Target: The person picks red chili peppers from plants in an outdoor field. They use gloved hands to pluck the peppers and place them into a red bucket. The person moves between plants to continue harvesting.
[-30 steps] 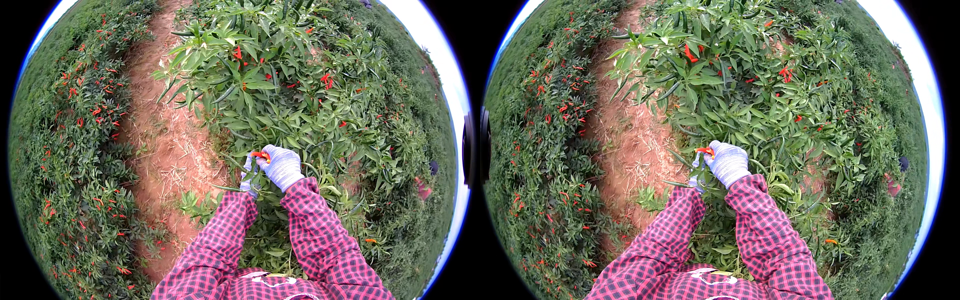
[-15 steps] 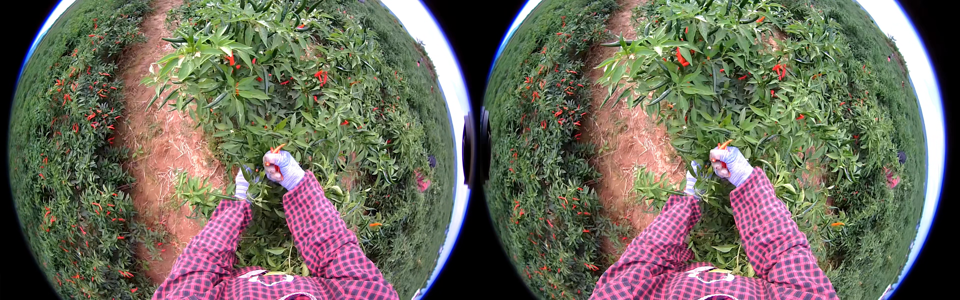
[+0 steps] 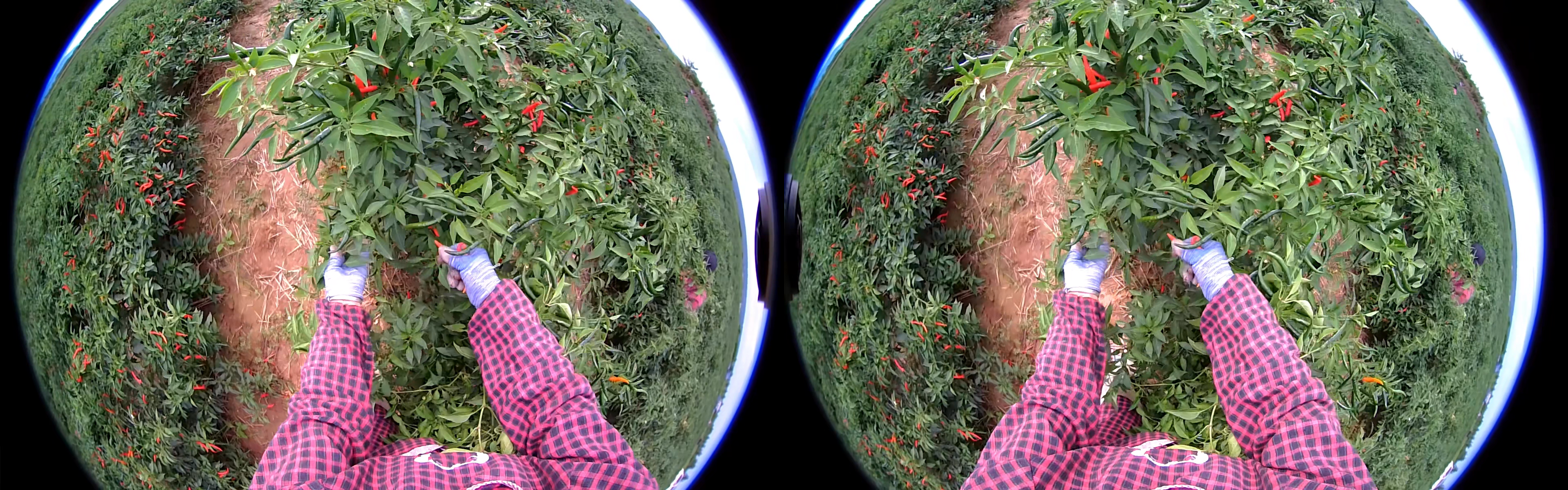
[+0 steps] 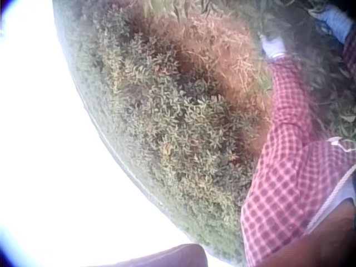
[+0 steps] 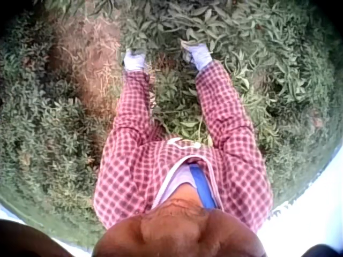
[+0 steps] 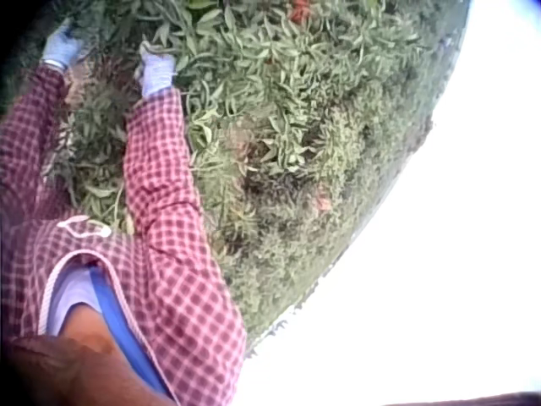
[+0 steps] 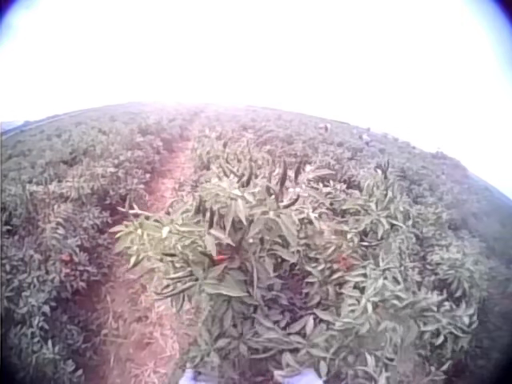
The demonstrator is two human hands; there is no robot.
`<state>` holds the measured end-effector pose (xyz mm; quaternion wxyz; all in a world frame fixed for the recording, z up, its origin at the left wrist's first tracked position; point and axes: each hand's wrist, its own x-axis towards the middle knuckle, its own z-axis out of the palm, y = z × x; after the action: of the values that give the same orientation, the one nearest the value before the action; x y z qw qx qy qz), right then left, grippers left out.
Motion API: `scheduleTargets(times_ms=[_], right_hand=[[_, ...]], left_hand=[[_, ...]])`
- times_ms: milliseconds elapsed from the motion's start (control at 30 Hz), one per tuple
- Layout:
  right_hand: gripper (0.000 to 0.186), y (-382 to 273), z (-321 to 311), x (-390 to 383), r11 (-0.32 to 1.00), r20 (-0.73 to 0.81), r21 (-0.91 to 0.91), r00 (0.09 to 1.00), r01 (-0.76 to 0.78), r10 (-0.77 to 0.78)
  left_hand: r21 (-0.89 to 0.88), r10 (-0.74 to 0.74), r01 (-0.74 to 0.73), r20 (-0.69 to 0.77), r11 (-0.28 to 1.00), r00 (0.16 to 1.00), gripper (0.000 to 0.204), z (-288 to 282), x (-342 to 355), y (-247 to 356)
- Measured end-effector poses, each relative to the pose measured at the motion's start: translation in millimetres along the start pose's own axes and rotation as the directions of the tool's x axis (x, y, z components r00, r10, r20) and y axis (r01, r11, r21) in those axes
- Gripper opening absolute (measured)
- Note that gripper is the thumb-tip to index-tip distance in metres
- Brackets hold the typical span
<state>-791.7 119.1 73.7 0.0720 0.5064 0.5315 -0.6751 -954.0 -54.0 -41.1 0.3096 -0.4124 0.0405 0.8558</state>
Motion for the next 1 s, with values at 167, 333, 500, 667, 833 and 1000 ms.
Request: scheduleTargets(times_ms=[167,333,500,667,833,1000], right_hand=[[0.018,-22,2,13,0.685,0.106,0.692,0.907,0.228,-0.408],[0.016,-24,-25,34,0.664,0.039,0.723,0.949,0.190,-0.314],[0.010,-2,-37,59,0.656,-0.059,0.746,0.993,0.114,-0.105],[0.008,-4,-52,61,0.877,-0.220,0.453,0.973,0.162,-0.066],[0.010,-3,-60,59,0.709,-0.071,0.695,0.993,0.119,-0.097],[0.021,-27,-68,8,0.415,0.314,0.910,0.672,-0.011,-0.671]], left_hand=[[0.280,-0.114,0.031,0.286,0.959,0.951,0.037,-54,5,24],[0.350,-0.138,0.079,0.146,0.933,0.980,0.040,-109,-11,3],[0.321,-0.154,0.101,0.144,0.942,0.978,0.028,-128,-3,9],[0.210,0.030,0.012,-0.199,0.978,0.980,0.025,-61,-8,-3],[0.256,-0.004,0.063,-0.226,0.965,0.974,0.023,-45,-34,-36],[0.987,-0.107,-0.154,0.148,-0.047,0.983,0.040,-60,-51,-114]])
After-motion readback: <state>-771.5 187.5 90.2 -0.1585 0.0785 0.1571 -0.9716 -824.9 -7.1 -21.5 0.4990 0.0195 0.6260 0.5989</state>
